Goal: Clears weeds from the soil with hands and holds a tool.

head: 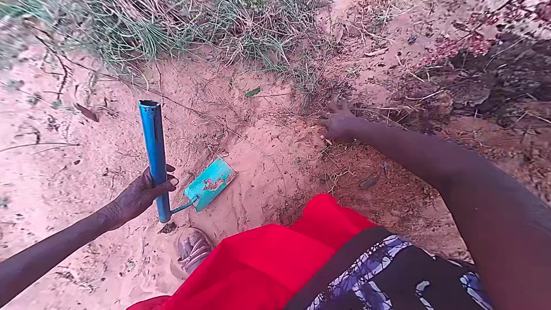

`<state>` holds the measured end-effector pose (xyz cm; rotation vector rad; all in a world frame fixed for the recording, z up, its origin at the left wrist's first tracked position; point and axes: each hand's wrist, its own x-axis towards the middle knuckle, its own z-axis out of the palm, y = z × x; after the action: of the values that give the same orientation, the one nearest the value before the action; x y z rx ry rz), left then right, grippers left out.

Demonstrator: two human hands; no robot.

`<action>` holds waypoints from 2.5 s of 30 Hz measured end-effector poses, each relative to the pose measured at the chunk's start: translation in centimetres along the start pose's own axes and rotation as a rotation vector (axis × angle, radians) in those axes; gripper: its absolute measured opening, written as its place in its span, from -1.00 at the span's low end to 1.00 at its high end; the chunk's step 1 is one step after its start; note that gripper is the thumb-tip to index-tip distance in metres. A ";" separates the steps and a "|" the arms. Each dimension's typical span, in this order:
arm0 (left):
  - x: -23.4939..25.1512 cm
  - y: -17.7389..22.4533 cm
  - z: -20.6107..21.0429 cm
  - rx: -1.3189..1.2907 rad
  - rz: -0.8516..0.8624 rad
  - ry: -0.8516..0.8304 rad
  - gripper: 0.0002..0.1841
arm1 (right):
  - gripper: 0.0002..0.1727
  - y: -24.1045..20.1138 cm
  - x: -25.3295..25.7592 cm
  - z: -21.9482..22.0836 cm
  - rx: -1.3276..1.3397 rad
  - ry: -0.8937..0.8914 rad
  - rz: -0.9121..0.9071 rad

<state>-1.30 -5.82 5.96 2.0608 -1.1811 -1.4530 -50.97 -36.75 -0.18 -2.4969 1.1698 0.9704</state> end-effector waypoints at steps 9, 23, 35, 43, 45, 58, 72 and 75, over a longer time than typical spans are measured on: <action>0.7 -2.6 -0.4 -0.073 0.062 -0.003 -0.37 | -0.50 3.3 -4.9 1.0 0.082 0.000 0.057; 0.8 -1.9 -0.7 -0.056 0.021 -0.009 -0.42 | -0.28 16.9 -13.4 -0.4 0.107 0.249 0.424; 0.5 -1.2 -0.6 -0.042 0.017 -0.030 -0.40 | -0.13 15.1 -12.7 1.6 0.048 0.098 0.434; 1.1 -1.5 -0.8 -0.076 0.045 -0.039 -0.42 | -0.47 9.1 -10.7 -2.6 0.144 0.387 0.476; 1.1 -1.0 -0.7 -0.073 0.029 -0.029 -0.43 | -0.53 6.3 -7.9 -3.2 0.174 0.378 0.294; 1.2 -1.9 -0.6 -0.135 0.078 0.003 -0.41 | -0.51 -2.8 7.2 -0.1 0.323 0.156 0.062; 1.2 -0.5 -0.6 -0.105 0.032 -0.009 -0.49 | -0.50 8.3 -16.0 2.6 0.076 0.124 0.260; 1.1 0.1 -0.4 -0.077 0.005 0.001 -0.54 | -0.39 8.5 -16.2 3.4 0.019 0.064 0.260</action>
<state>-0.86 -6.79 5.55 2.0049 -1.1115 -1.4719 -66.52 -31.03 8.41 -2.4185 1.5455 0.9393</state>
